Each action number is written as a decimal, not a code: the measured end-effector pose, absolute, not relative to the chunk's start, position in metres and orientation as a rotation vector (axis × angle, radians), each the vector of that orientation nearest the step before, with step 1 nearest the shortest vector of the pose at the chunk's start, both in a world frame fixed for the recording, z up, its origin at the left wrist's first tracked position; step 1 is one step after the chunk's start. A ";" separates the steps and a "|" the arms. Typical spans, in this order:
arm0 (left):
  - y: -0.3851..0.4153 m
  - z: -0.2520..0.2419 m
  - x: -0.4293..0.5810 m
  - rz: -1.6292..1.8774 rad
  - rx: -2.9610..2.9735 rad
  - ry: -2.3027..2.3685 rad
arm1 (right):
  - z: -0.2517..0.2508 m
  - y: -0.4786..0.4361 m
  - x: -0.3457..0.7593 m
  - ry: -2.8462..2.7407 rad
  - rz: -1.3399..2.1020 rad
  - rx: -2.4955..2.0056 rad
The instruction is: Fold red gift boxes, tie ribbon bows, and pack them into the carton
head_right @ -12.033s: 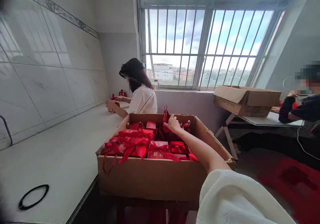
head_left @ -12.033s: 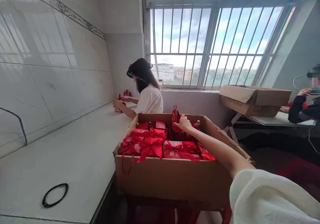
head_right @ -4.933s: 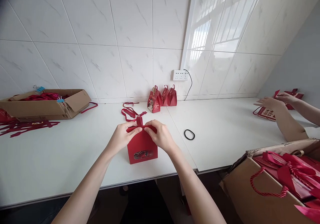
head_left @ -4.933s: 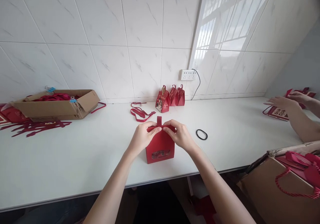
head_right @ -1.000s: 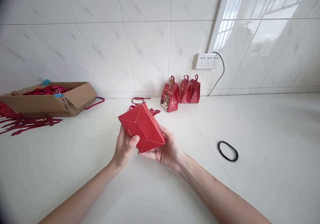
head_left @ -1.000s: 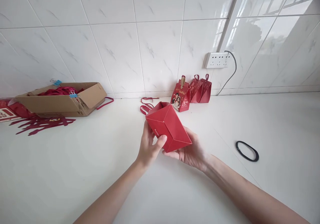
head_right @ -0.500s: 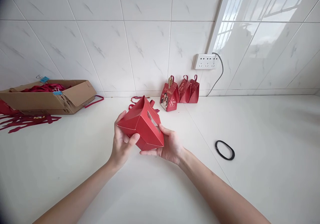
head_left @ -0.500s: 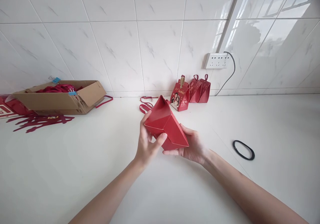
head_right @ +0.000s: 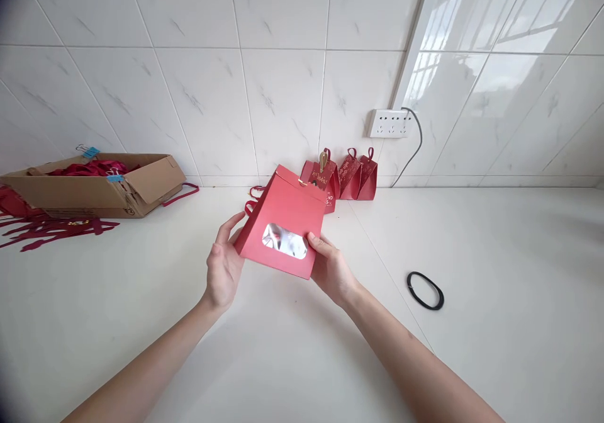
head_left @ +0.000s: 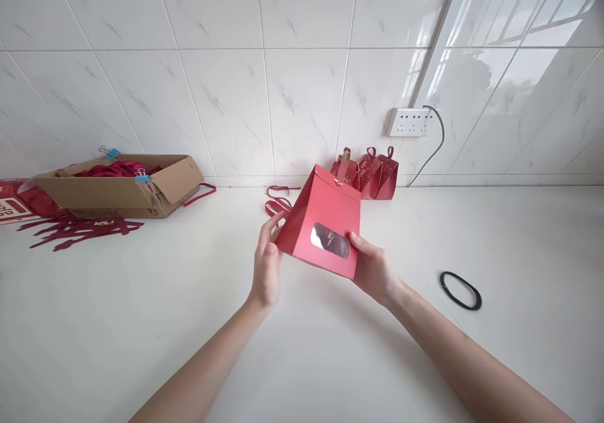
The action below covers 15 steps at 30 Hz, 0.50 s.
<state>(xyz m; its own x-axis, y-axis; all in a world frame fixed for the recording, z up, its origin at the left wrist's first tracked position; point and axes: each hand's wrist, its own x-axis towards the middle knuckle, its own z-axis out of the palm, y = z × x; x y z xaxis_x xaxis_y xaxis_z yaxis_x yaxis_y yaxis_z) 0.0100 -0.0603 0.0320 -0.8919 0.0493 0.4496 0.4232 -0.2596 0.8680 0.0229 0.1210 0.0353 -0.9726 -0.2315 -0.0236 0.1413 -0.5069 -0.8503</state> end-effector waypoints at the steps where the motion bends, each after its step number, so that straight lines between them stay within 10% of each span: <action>1: -0.060 0.031 0.009 -2.229 -0.580 -1.762 | 0.036 0.123 0.022 1.521 -2.574 -0.196; 15: -0.061 0.025 0.006 -2.119 -0.744 -2.092 | 0.038 0.129 0.025 2.159 -2.576 -0.434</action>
